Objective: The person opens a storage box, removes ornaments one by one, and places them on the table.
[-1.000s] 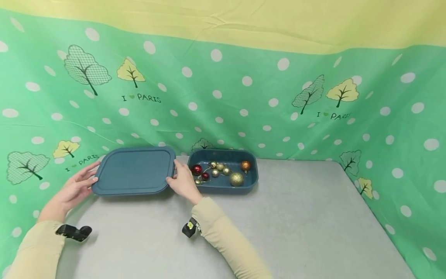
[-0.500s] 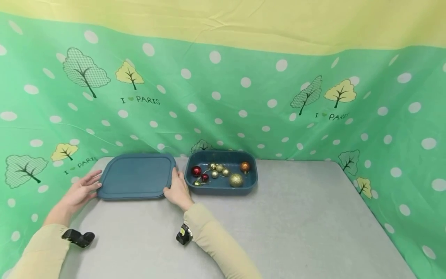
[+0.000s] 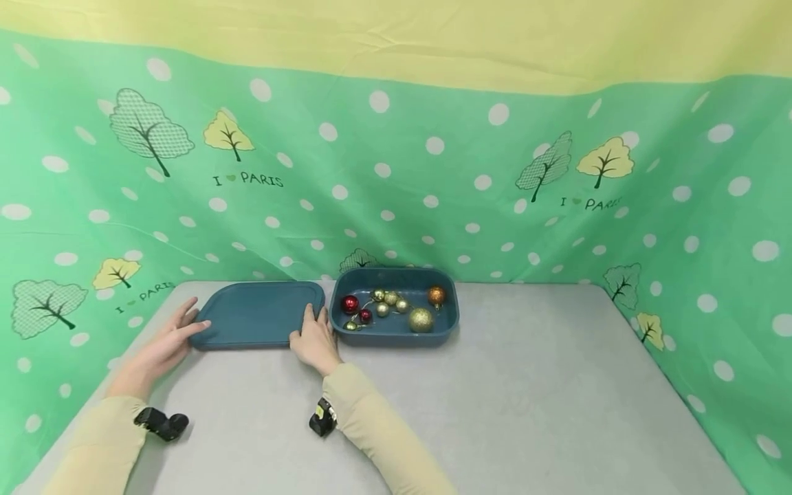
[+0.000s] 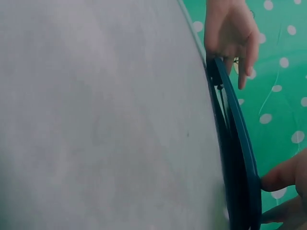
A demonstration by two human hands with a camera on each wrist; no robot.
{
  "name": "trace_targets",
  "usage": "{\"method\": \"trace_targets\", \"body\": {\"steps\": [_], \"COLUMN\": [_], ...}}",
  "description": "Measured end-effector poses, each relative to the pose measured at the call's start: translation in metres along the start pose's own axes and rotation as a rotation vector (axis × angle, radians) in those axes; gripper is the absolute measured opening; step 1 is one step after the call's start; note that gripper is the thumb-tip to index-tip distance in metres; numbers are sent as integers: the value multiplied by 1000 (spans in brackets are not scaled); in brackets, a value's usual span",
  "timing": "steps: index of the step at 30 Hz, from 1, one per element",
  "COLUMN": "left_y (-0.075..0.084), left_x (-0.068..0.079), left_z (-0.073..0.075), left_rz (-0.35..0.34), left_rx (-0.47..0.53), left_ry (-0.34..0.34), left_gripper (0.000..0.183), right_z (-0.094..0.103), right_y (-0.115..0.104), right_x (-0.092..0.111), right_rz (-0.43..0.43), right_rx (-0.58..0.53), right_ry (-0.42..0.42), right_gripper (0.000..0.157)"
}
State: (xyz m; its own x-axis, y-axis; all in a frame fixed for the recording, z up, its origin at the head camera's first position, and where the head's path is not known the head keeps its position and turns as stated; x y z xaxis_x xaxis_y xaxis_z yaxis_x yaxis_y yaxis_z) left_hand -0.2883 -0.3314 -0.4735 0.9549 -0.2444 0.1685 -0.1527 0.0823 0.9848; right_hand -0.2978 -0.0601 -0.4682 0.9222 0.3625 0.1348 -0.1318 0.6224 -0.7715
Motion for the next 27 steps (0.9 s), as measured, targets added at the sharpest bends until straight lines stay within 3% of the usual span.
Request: {"method": "trace_targets", "body": {"steps": [10,17,27], "left_y": [1,0,9], "left_x": [-1,6,13], "left_z": [-7,-3,-15], "left_rz": [25,19,-7], "left_rx": [-28,-25,-143], "left_ry": [-1,1,-30], "left_gripper": [92,87,88], "right_z": [4,8,25], "right_y": [-2,-7,-12], "right_x": [4,17,38], "right_rz": [61,180,285], "right_rx": [-35,55,91], "right_ry": [14,35,-49], "right_gripper": [66,53,52]}}
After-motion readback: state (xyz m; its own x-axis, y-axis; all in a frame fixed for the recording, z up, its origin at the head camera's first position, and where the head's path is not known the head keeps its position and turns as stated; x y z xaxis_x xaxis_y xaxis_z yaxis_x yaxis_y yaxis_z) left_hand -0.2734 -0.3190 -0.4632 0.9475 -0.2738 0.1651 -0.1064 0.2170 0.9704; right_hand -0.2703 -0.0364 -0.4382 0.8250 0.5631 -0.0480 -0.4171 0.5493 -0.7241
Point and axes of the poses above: each hand's wrist, its own x-axis away from the middle knuckle, its own z-axis out of the back of the hand, y = z × x, the point moved 5 cm from there along -x, towards the middle knuckle, and after that the axes turned 9 degrees about -y, right-handed, at the moved point
